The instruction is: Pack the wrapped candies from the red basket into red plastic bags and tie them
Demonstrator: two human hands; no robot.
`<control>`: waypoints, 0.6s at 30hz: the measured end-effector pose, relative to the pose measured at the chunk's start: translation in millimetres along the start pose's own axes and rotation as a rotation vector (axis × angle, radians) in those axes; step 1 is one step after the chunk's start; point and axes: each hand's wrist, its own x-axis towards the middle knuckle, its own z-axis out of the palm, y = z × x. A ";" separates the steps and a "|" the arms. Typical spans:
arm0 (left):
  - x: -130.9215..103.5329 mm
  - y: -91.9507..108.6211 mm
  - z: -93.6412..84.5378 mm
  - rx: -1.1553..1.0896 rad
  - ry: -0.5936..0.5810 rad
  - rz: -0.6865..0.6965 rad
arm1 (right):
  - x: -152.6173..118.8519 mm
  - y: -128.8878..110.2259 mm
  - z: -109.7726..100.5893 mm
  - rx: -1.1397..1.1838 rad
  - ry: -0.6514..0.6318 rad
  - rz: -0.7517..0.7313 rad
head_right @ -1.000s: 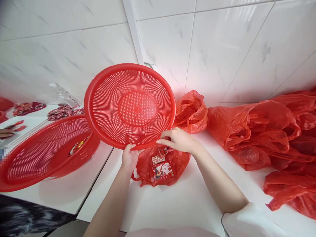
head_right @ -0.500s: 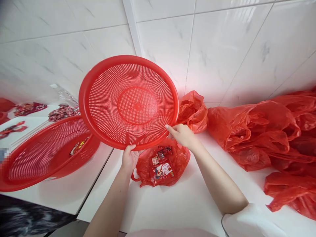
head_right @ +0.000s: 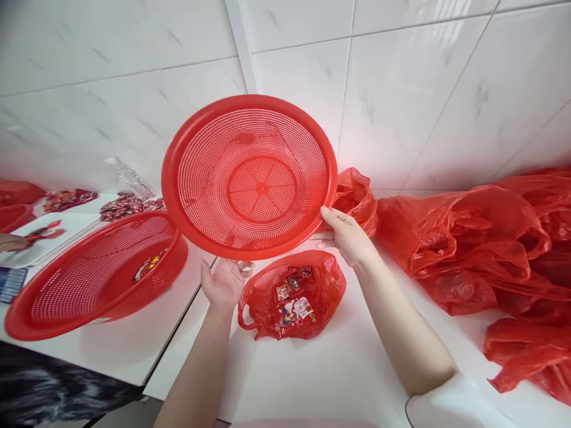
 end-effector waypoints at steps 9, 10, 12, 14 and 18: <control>17.6 62.8 -47.4 -0.221 0.593 0.392 | -17.6 -20.6 -3.7 -0.040 -0.085 -0.024; 17.8 65.5 -50.1 -0.233 0.602 0.389 | -17.6 -21.4 -6.0 -0.053 -0.078 -0.044; 18.1 64.8 -51.6 -0.228 0.621 0.385 | -17.4 -23.2 -10.6 -0.051 -0.062 -0.071; 18.7 58.2 -49.1 -0.212 0.614 0.367 | -17.8 -25.3 -14.1 -0.022 -0.047 -0.078; 18.1 37.7 -37.4 -0.253 0.452 0.239 | -20.8 -29.3 -14.3 0.024 -0.048 -0.066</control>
